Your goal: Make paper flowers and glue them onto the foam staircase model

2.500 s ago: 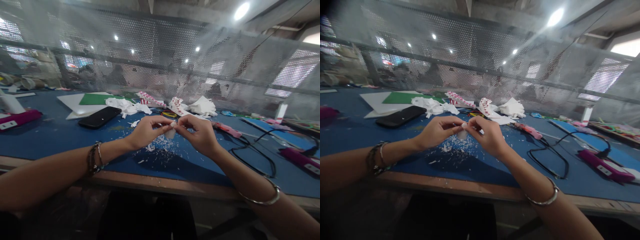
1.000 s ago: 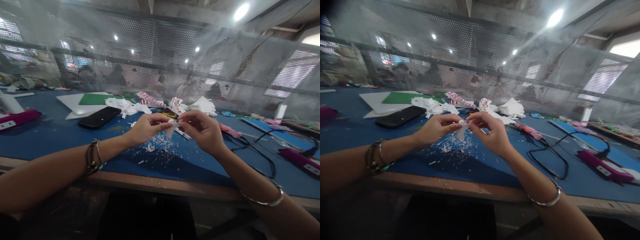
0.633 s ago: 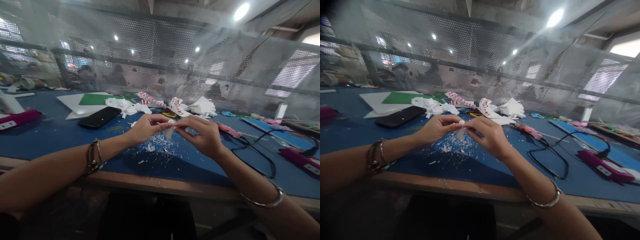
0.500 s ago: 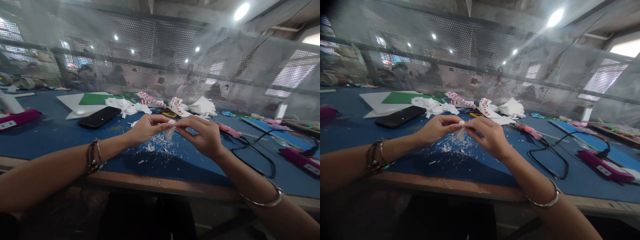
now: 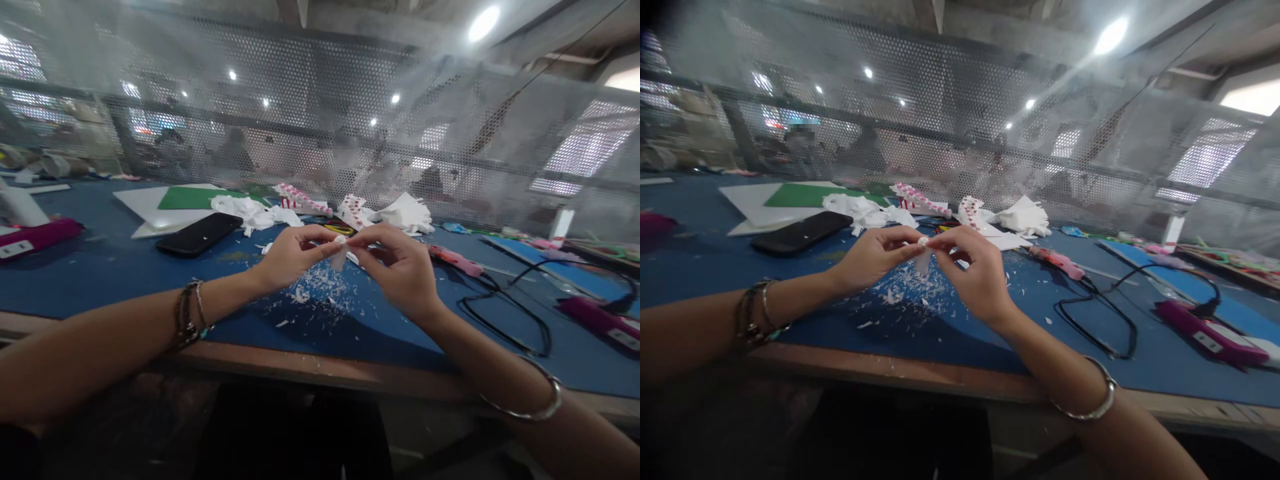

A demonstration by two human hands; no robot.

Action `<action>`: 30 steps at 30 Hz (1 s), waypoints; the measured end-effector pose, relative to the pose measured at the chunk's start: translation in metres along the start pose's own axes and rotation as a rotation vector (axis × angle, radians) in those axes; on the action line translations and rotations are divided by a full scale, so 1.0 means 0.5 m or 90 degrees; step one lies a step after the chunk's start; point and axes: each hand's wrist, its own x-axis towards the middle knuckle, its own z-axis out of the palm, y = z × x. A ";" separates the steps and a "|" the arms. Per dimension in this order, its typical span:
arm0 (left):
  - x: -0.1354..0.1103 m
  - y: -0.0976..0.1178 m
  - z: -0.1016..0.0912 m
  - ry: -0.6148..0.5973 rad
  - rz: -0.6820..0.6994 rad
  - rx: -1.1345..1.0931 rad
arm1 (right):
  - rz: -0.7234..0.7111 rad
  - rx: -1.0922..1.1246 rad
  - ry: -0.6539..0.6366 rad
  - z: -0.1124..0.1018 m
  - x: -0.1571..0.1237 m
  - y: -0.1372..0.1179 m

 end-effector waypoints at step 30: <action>-0.003 -0.014 -0.002 0.064 0.096 0.146 | 0.350 0.295 -0.023 0.015 0.011 0.013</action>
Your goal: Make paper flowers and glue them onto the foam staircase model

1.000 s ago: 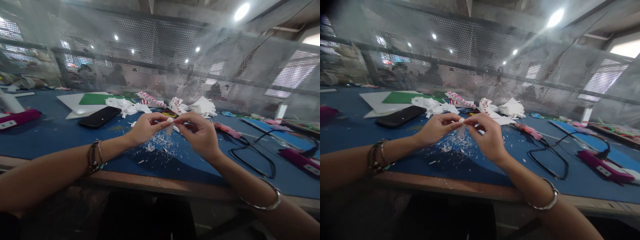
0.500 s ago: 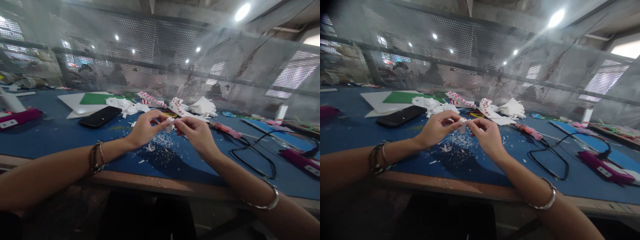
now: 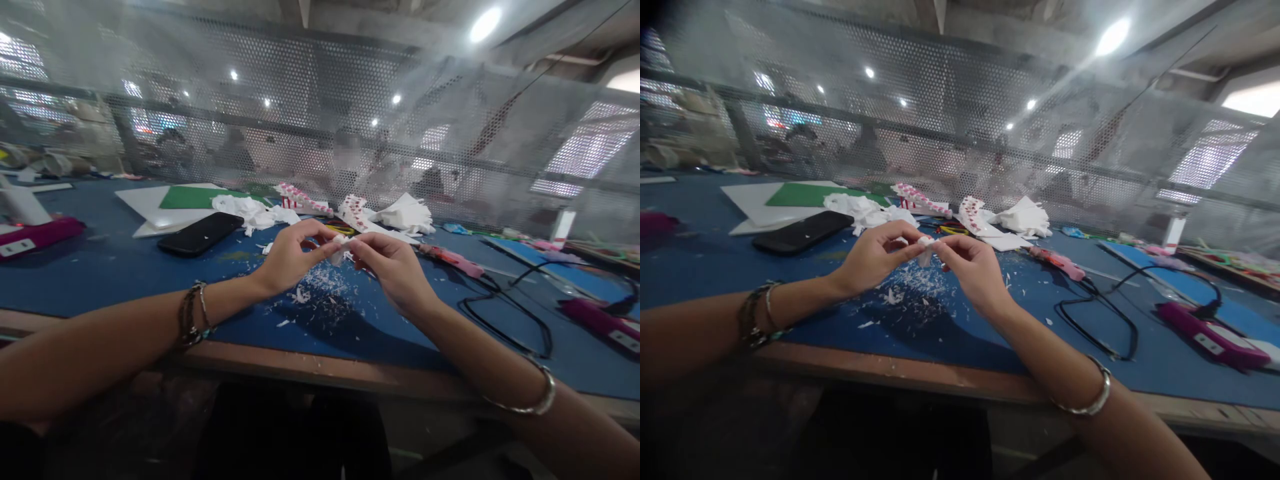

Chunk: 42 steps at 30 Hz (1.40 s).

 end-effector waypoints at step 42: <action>-0.004 0.014 0.005 -0.098 -0.108 -0.146 | -0.165 -0.155 -0.003 0.003 -0.016 -0.006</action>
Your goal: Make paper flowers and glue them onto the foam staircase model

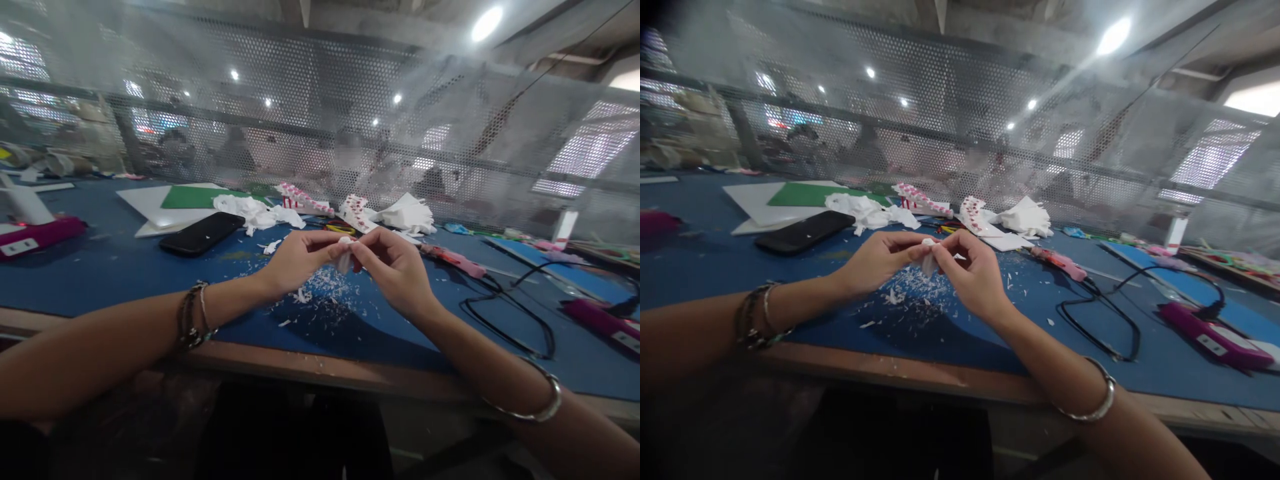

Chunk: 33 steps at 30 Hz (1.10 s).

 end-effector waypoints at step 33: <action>0.008 -0.003 -0.007 0.012 -0.076 -0.113 | -0.381 -0.339 -0.058 -0.033 -0.001 0.000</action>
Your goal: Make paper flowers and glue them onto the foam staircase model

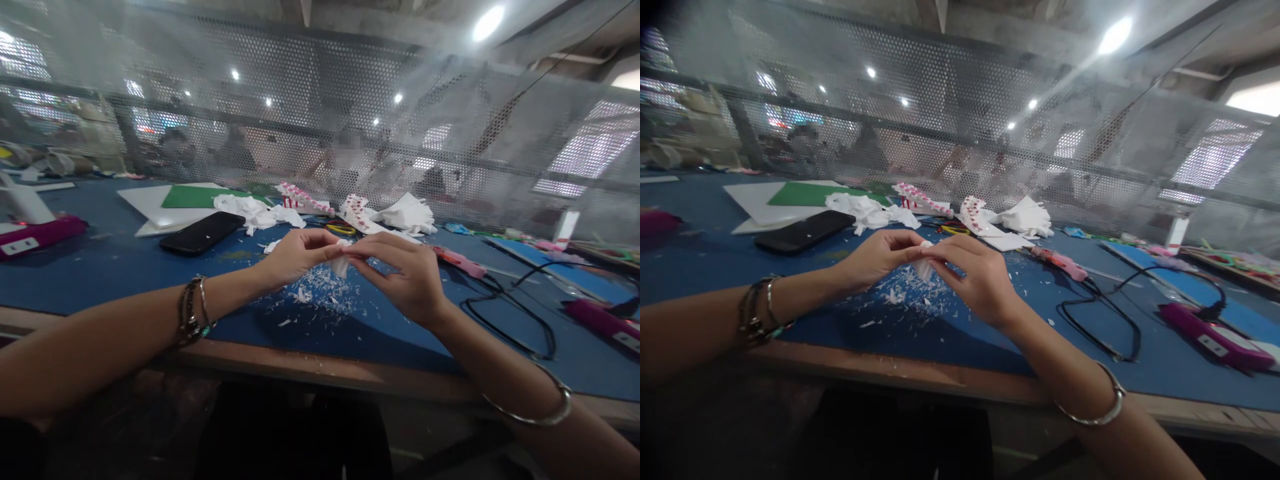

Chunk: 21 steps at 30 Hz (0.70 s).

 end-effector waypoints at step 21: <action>-0.002 0.010 0.005 -0.023 -0.054 -0.007 | -0.147 -0.114 0.027 -0.003 0.000 0.014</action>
